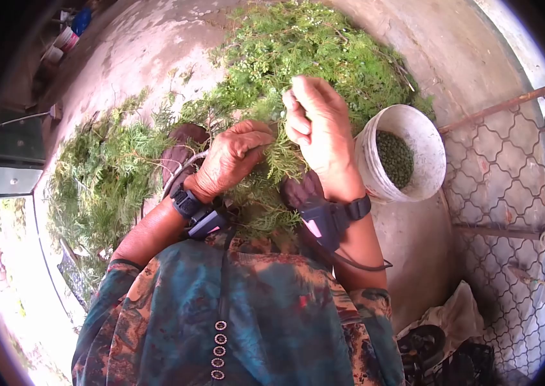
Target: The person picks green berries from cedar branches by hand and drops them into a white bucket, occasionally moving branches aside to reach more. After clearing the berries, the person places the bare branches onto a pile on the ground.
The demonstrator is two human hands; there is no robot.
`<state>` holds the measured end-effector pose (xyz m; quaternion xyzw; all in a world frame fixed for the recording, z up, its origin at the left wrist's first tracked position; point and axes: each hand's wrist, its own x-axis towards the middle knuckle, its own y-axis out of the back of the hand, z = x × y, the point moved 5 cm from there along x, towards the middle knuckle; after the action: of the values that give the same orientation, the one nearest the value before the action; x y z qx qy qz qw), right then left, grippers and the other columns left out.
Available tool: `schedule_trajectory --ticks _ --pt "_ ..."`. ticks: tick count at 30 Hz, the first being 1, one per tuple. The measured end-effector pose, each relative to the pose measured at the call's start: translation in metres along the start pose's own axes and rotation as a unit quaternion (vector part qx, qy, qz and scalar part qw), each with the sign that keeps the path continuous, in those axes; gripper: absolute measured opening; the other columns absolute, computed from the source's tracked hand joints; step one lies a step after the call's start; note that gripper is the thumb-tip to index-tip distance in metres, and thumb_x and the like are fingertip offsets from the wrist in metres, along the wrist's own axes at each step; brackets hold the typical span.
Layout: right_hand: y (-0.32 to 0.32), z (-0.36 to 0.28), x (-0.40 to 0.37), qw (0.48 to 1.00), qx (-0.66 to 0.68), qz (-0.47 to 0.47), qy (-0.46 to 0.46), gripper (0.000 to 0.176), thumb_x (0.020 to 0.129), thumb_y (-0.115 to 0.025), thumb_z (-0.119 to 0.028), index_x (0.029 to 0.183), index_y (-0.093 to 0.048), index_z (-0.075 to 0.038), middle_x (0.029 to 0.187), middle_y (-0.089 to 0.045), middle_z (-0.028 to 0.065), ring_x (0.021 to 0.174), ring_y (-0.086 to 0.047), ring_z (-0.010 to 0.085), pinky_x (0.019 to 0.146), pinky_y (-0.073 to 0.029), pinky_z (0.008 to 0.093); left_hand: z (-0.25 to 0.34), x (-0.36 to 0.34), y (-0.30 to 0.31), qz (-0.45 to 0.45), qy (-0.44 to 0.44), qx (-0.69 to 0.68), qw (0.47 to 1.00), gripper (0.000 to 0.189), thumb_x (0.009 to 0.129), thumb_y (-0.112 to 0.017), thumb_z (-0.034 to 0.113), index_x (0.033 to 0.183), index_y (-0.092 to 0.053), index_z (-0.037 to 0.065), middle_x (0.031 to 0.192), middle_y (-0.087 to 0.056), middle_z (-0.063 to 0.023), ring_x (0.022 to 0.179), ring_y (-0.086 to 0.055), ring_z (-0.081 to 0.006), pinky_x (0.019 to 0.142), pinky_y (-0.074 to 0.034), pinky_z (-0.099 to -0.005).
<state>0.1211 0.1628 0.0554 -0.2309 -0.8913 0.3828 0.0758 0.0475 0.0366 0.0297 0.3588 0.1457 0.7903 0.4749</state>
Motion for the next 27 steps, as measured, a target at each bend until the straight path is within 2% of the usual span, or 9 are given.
schedule_trajectory --ticks 3,4,6,9,14,15,19,23,27 --pt "0.008 0.005 0.011 0.958 -0.275 0.061 0.050 0.005 0.089 -0.058 -0.011 0.088 -0.057 -0.006 0.070 -0.055 -0.0018 0.052 -0.045 0.0028 0.040 -0.034 0.0178 0.001 -0.002 -0.001 -0.055 -0.021 0.014 0.998 0.030 0.068 -0.059 -0.011 0.096 -0.063 0.000 0.101 -0.063 -0.0136 0.095 -0.062 -0.0300 0.083 -0.050 -0.0342" --pt "0.020 0.009 0.021 0.835 -0.506 0.059 0.206 0.008 0.085 -0.058 -0.009 0.089 -0.058 -0.003 0.069 -0.060 0.0057 0.055 -0.056 0.0165 0.049 -0.044 0.0287 0.000 -0.005 -0.002 -0.068 -0.037 0.029 0.997 0.028 0.070 -0.060 -0.008 0.097 -0.063 0.000 0.101 -0.063 -0.0137 0.094 -0.062 -0.0302 0.082 -0.051 -0.0346" --pt "0.030 0.019 0.017 0.675 -0.695 0.100 0.229 0.011 0.082 -0.057 -0.007 0.091 -0.057 0.001 0.073 -0.061 0.0172 0.067 -0.061 0.0338 0.063 -0.048 0.0391 0.000 -0.009 -0.004 -0.082 -0.054 0.044 0.994 0.026 0.073 -0.061 -0.006 0.098 -0.063 0.000 0.101 -0.063 -0.0138 0.093 -0.063 -0.0303 0.081 -0.051 -0.0350" --pt "0.039 0.027 0.010 0.685 -0.691 0.075 0.220 0.013 0.081 -0.058 -0.007 0.091 -0.058 0.002 0.078 -0.060 0.0236 0.076 -0.060 0.0403 0.068 -0.048 0.0436 -0.003 -0.011 -0.002 -0.064 -0.048 0.020 0.997 0.020 0.080 -0.061 0.002 0.100 -0.064 0.001 0.097 -0.065 -0.0134 0.089 -0.064 -0.0270 0.076 -0.052 -0.0331" --pt "0.041 0.033 0.009 0.694 -0.703 -0.008 0.156 0.018 0.079 -0.060 -0.005 0.096 -0.060 0.002 0.081 -0.061 0.0238 0.078 -0.060 0.0391 0.067 -0.048 0.0414 -0.030 0.000 0.001 0.051 0.243 -0.062 0.967 0.023 0.084 -0.062 0.012 0.105 -0.062 0.003 0.085 -0.065 -0.0136 0.080 -0.064 -0.0229 0.070 -0.050 -0.0302" --pt "0.045 0.038 0.009 0.785 -0.604 0.006 0.142 0.014 0.077 -0.060 -0.001 0.091 -0.059 -0.001 0.080 -0.060 0.0225 0.077 -0.059 0.0402 0.065 -0.047 0.0421 -0.029 0.005 0.002 0.014 0.250 0.004 0.968 0.032 0.079 -0.065 0.012 0.109 -0.060 0.003 0.090 -0.064 -0.0158 0.087 -0.063 -0.0256 0.076 -0.050 -0.0335" --pt "0.037 0.032 0.002 0.687 -0.682 0.012 0.249 0.009 0.077 -0.059 0.002 0.084 -0.055 -0.002 0.077 -0.058 0.0198 0.070 -0.057 0.0389 0.061 -0.045 0.0413 -0.035 0.001 -0.005 0.014 0.185 0.132 0.974 0.043 0.073 -0.066 0.011 0.114 -0.058 0.005 0.109 -0.058 -0.0182 0.102 -0.056 -0.0339 0.088 -0.046 -0.0388" --pt "0.050 0.036 0.000 0.706 -0.659 0.049 0.254 0.008 0.080 -0.060 -0.002 0.087 -0.055 -0.003 0.076 -0.059 0.0179 0.066 -0.058 0.0302 0.059 -0.045 0.0375 -0.037 0.000 -0.010 0.001 0.122 0.055 0.991 0.039 0.072 -0.067 0.010 0.110 -0.061 0.006 0.105 -0.061 -0.0161 0.099 -0.057 -0.0342 0.086 -0.047 -0.0386" --pt "0.070 0.033 -0.002 0.914 -0.386 0.103 0.070 0.013 0.091 -0.058 -0.017 0.091 -0.056 -0.003 0.070 -0.054 0.0003 0.057 -0.047 0.0079 0.049 -0.039 0.0237 -0.009 0.003 -0.002 0.024 -0.015 0.188 0.982 0.031 0.070 -0.064 0.005 0.101 -0.063 0.004 0.098 -0.062 -0.0136 0.092 -0.059 -0.0320 0.080 -0.047 -0.0393"
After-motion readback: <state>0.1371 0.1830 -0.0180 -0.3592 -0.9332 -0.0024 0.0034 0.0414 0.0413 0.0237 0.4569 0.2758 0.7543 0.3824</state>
